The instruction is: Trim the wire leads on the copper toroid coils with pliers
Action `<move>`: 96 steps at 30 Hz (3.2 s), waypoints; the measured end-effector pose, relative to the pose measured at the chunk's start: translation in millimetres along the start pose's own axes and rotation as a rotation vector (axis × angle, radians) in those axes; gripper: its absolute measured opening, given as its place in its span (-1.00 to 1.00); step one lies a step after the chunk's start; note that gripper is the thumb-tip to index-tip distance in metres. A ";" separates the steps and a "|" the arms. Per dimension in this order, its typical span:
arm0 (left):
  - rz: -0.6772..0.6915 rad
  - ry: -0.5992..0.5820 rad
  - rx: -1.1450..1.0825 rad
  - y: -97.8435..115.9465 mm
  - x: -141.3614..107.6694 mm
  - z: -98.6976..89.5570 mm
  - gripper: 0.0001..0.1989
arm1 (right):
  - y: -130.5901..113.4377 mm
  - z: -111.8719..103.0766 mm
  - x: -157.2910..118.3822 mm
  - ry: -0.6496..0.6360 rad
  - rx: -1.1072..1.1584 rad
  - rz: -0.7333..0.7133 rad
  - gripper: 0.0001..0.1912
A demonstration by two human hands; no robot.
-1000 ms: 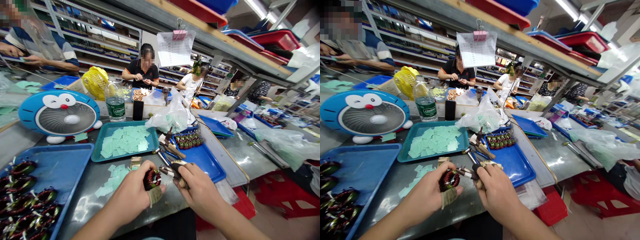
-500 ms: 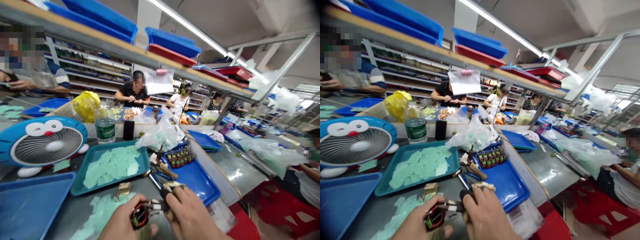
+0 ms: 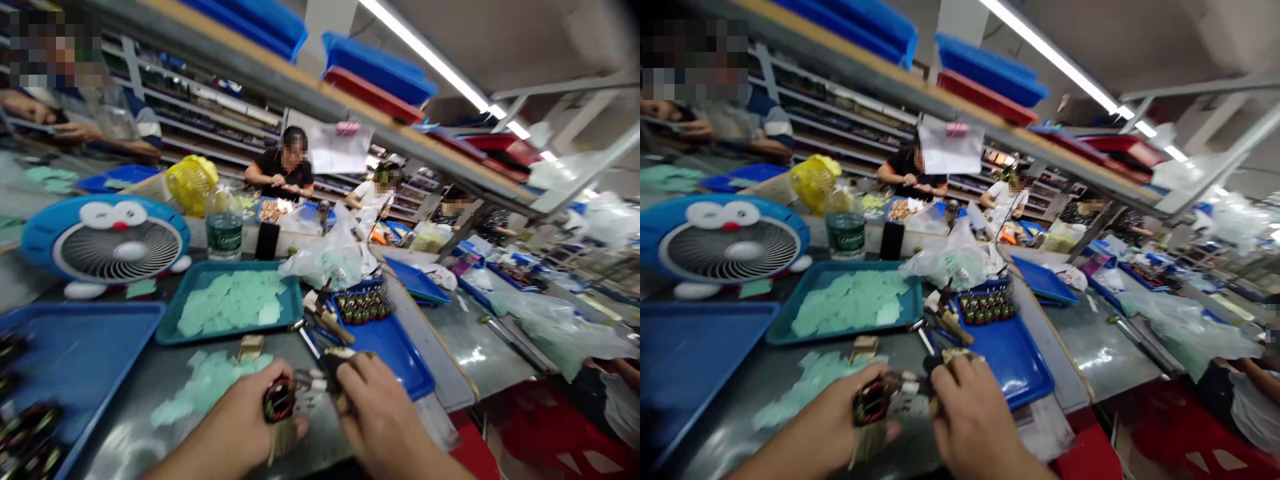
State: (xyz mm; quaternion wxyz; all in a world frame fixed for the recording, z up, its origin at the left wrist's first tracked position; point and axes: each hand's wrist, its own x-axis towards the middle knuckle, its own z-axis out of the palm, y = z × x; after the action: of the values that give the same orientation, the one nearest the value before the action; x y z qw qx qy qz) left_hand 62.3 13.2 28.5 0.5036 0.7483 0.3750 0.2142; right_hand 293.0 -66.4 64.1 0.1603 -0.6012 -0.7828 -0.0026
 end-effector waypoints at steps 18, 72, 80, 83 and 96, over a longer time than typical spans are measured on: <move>-0.075 -0.150 -0.069 21.9 -10.8 -6.9 -0.72 | 6.2 -11.0 -9.3 -0.089 0.058 -0.111 -0.84; -0.104 0.167 0.365 25.4 3.5 -5.1 -0.79 | -33.9 28.4 -20.3 0.170 0.315 0.146 -0.76; -0.019 0.164 0.324 24.3 1.4 -8.2 -0.77 | -34.4 26.9 -16.7 0.123 0.286 0.114 -0.77; 0.027 0.076 0.200 23.4 0.8 -11.3 -0.77 | -27.2 17.7 -14.0 0.104 0.243 0.118 -0.77; 0.015 -0.267 -0.013 31.8 -5.7 -15.3 -0.71 | -14.6 -21.6 6.2 -0.056 -0.087 -0.159 -0.79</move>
State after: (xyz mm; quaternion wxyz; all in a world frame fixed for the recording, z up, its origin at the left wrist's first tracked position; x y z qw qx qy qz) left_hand 59.0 11.1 64.0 0.5522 0.7696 0.2978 0.1188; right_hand 283.2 -68.9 88.9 0.1113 -0.5434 -0.8314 -0.0327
